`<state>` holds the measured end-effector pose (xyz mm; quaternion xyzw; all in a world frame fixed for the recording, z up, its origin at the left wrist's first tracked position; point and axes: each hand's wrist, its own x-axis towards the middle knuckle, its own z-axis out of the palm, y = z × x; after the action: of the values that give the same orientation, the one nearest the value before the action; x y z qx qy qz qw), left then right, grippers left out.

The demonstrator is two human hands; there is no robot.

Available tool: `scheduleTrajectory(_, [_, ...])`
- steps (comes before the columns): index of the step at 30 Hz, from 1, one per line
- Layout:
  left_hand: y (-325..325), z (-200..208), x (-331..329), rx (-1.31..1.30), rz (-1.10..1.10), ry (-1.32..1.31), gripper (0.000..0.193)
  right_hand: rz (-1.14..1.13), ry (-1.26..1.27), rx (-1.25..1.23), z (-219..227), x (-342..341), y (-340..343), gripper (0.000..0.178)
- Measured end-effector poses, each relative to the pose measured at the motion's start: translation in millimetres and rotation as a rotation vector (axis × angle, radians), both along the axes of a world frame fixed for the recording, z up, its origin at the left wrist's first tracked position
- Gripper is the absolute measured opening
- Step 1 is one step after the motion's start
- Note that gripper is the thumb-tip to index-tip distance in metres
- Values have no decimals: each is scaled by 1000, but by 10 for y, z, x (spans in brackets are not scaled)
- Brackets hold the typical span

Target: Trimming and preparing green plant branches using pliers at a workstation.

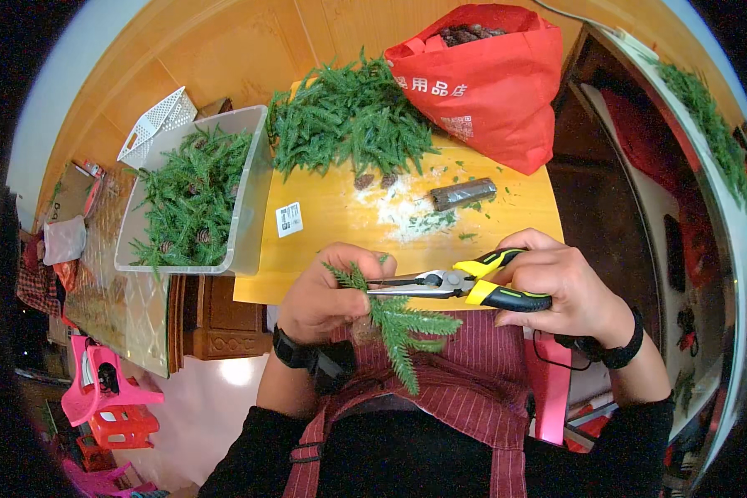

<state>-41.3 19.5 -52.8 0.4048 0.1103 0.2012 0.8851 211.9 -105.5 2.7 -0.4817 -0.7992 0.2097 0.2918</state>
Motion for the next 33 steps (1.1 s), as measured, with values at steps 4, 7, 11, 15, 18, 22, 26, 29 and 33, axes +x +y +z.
scheduleTrajectory(4, [15, 69, 28, 186, 70, -35, 24, -23, -13, -3, 4, 14, -28, 31])
scheduleTrajectory(7, [-12, 228, 48, 309, 223, 79, 21, -79, -72, 15, 48, -29, -43, 31])
scheduleTrajectory(11, [-46, 241, 96, 1292, 666, 355, 18, -231, -152, -119, 100, -142, -125, 34])
scheduleTrajectory(15, [-41, 240, 98, 993, 576, 180, 14, -203, -80, -49, 113, -158, -116, 28])
scheduleTrajectory(18, [-27, 244, 58, 526, 351, 55, 12, -140, -64, -24, 95, -127, -59, 28])
scheduleTrajectory(22, [2, 153, 34, 325, 164, -33, 15, -97, -22, 1, 19, -73, -65, 33])
scheduleTrajectory(26, [-43, 47, 15, 95, 110, 16, 29, -55, -33, 3, 17, -46, -36, 31])
scheduleTrajectory(29, [-38, -20, 8, -12, 33, -23, 31, -12, -46, 27, 7, -45, -16, 31])
scheduleTrajectory(33, [-57, 32, 45, 23, 40, -27, 28, -15, -34, 24, -9, -35, -36, 30])
